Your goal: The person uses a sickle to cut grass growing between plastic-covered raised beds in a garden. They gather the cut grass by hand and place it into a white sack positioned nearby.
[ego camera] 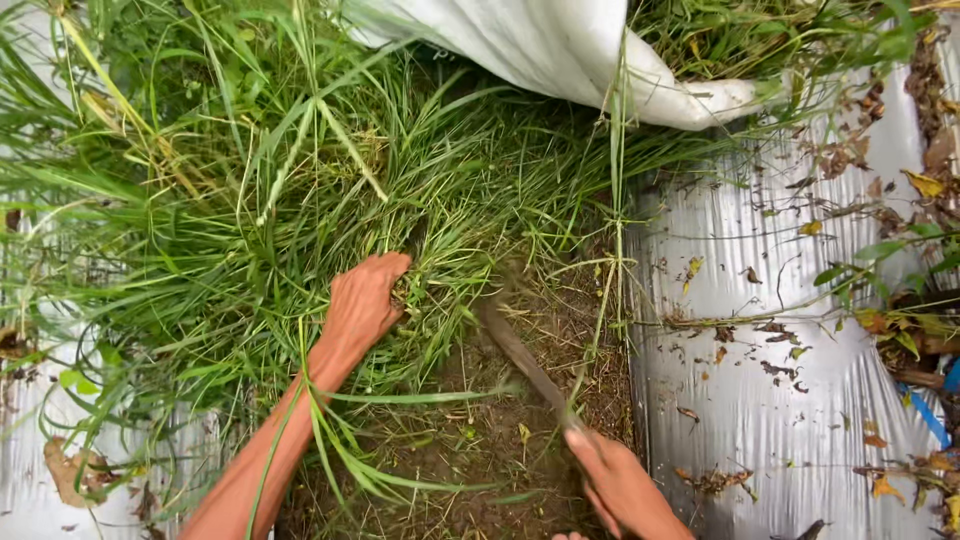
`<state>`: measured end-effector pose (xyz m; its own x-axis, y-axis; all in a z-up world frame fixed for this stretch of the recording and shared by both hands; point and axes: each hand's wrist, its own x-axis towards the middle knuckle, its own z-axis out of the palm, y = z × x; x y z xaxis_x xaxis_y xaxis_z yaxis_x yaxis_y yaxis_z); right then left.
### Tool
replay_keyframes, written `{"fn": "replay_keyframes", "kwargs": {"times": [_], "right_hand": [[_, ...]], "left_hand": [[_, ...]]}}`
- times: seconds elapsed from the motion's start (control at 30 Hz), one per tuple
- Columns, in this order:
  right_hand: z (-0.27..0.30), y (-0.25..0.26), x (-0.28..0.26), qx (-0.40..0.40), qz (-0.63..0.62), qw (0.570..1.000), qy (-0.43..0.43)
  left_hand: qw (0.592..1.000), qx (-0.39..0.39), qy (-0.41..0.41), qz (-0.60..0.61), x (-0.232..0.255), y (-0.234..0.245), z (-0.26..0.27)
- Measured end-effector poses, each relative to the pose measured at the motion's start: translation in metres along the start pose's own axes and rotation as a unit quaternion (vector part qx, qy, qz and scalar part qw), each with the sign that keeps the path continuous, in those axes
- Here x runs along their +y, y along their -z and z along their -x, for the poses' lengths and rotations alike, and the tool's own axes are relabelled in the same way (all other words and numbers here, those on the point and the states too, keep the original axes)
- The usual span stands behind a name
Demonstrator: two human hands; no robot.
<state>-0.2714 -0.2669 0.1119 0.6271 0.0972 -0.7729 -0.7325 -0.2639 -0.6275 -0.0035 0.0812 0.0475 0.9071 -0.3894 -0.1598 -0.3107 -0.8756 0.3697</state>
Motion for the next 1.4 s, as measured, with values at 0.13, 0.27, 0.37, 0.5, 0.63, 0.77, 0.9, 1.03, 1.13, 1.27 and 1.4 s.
{"fn": "replay_keyframes", "kwargs": {"times": [0.13,0.27,0.37,0.5,0.63,0.77,0.9,1.03,1.13,1.27,1.4], "right_hand": [[-0.015,0.024,0.078,0.068,0.055,0.995,-0.050],[-0.097,0.001,-0.062,0.075,0.117,0.988,0.070],[-0.199,-0.014,-0.122,0.097,0.093,0.982,0.134],[-0.199,0.016,-0.133,0.118,0.162,0.970,0.139],[-0.122,0.023,-0.118,0.077,0.182,0.976,0.093],[-0.063,0.012,-0.068,0.040,0.122,0.991,0.045],[-0.033,-0.001,-0.021,0.054,0.047,0.997,-0.039],[-0.016,-0.016,0.011,0.084,0.039,0.996,-0.018],[-0.007,-0.021,0.018,0.089,0.058,0.994,-0.035],[0.015,-0.028,0.024,0.099,0.026,0.994,-0.025],[0.033,-0.032,0.033,0.104,0.012,0.994,-0.027]], "left_hand": [[1.000,0.002,-0.009,-0.017,0.002,0.005,0.004],[1.000,0.012,-0.015,-0.002,-0.026,-0.034,-0.002],[0.998,0.038,-0.007,0.042,-0.068,-0.070,0.004],[0.992,0.032,0.018,0.124,-0.081,-0.064,0.022],[0.973,0.016,0.024,0.228,-0.065,-0.024,0.030],[0.993,-0.090,0.020,0.076,0.015,0.040,0.046],[0.943,-0.194,-0.007,-0.270,0.046,0.007,0.073],[0.946,0.022,-0.056,-0.319,0.013,-0.031,0.080],[0.981,0.052,-0.055,-0.179,0.023,-0.023,0.090],[0.994,0.043,0.071,0.073,0.050,-0.021,0.131],[0.950,-0.003,0.205,0.238,0.047,-0.032,0.159]]}}
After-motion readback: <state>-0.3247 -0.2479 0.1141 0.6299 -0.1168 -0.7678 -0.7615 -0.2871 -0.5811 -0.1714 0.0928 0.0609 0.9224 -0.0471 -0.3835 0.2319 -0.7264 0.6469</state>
